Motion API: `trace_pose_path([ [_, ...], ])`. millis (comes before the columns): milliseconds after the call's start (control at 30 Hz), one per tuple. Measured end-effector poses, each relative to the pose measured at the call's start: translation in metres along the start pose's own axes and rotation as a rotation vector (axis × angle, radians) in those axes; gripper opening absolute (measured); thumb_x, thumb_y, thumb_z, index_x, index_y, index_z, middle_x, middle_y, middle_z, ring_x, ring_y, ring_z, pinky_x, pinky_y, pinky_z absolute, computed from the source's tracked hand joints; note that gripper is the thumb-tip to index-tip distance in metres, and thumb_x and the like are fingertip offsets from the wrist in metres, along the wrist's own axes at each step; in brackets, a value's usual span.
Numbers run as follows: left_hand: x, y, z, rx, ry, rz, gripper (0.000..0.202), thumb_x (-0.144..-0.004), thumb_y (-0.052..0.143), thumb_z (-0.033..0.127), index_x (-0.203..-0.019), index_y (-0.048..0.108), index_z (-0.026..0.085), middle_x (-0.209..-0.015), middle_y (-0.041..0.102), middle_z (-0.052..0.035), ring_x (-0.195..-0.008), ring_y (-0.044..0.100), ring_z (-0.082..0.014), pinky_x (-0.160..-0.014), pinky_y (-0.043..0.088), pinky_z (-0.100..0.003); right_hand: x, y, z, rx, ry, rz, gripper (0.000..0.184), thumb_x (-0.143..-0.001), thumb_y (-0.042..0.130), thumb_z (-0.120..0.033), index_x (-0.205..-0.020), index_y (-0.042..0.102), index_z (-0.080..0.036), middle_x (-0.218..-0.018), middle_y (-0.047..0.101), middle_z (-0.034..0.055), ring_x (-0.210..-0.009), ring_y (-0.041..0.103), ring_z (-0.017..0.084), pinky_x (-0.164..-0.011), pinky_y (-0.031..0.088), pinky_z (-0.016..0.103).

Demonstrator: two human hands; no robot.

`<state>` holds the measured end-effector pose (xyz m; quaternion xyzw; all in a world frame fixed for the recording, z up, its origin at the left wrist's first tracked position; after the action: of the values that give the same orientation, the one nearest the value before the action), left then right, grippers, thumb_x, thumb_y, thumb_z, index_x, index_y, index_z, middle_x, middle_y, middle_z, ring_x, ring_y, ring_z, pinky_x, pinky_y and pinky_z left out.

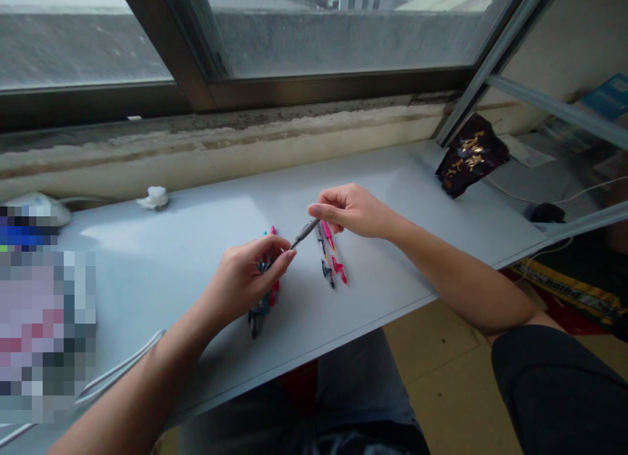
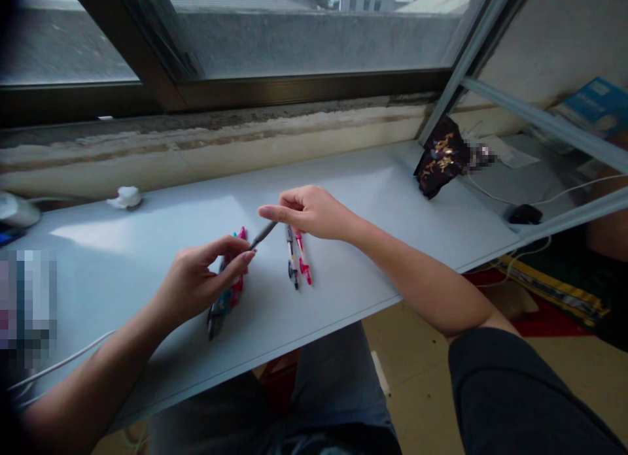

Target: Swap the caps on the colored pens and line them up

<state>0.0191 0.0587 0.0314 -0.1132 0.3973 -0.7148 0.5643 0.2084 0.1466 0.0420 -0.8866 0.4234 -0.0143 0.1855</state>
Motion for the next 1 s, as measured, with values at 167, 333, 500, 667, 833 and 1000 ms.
trace_pose_path([
  [167,-0.001,-0.003,0.0,-0.02,0.013,0.023,0.024,-0.104,0.065,0.04,-0.096,0.075,0.02,-0.071,0.075,0.0016,-0.057,0.063,-0.0111,-0.055,0.048,-0.02,0.002,0.001,-0.006,0.029,-0.032,-0.138,0.043,-0.096,0.08,-0.056,-0.09,0.068,-0.015,-0.069,0.067,-0.001,-0.06,0.056,0.011,-0.06,0.041,0.026],
  [333,-0.001,0.0,0.001,-0.002,0.006,0.016,0.024,-0.105,0.064,0.041,-0.1,0.077,0.021,-0.072,0.077,0.0013,-0.061,0.068,-0.0127,-0.055,0.05,-0.02,0.002,-0.002,-0.009,0.061,-0.062,-0.099,0.051,-0.095,0.078,-0.065,-0.095,0.067,-0.016,-0.068,0.064,-0.0023,-0.061,0.054,0.01,-0.061,0.039,0.026],
  [500,-0.001,0.002,0.002,-0.007,0.008,-0.003,0.025,-0.105,0.065,0.041,-0.1,0.078,0.021,-0.074,0.079,-0.0004,-0.064,0.07,-0.0135,-0.056,0.052,-0.02,0.002,-0.002,-0.008,0.162,-0.044,-0.084,0.061,-0.106,0.059,-0.068,-0.073,0.062,-0.017,-0.06,0.06,-0.0006,-0.058,0.052,0.01,-0.062,0.038,0.027],
  [667,0.0,0.0,0.002,-0.031,0.026,0.008,0.026,-0.107,0.062,0.041,-0.103,0.079,0.021,-0.072,0.079,0.0001,-0.064,0.07,-0.0144,-0.061,0.056,-0.023,0.004,0.005,-0.012,0.136,-0.069,-0.176,0.041,-0.102,0.071,-0.055,-0.092,0.067,-0.016,-0.07,0.066,-0.0014,-0.063,0.055,0.012,-0.063,0.038,0.026],
  [833,0.002,-0.004,0.009,-0.123,0.1,0.098,0.027,-0.108,0.065,0.042,-0.103,0.082,0.023,-0.08,0.083,-0.0029,-0.075,0.075,-0.0191,-0.077,0.062,-0.031,0.005,0.006,-0.017,0.215,-0.052,-0.141,0.061,-0.107,0.06,-0.064,-0.066,0.054,-0.019,-0.057,0.05,-0.0047,-0.056,0.043,0.009,-0.06,0.033,0.027],
  [1000,0.005,-0.006,0.015,-0.192,0.128,0.157,0.027,-0.109,0.067,0.044,-0.106,0.082,0.022,-0.086,0.085,-0.0052,-0.075,0.076,-0.019,-0.082,0.063,-0.033,0.003,0.01,-0.009,0.083,0.016,-0.08,0.071,-0.106,0.059,-0.07,-0.055,0.047,-0.021,-0.045,0.043,-0.0056,-0.047,0.037,0.008,-0.055,0.031,0.027],
])
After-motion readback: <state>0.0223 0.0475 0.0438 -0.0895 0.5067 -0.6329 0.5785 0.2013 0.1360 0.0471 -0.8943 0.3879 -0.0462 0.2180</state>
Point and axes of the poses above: each hand's wrist, its own x-axis away from the middle knuckle, its own y-axis out of the palm, z = x × y, the point moved 7 cm from there along -x, towards the middle knuckle
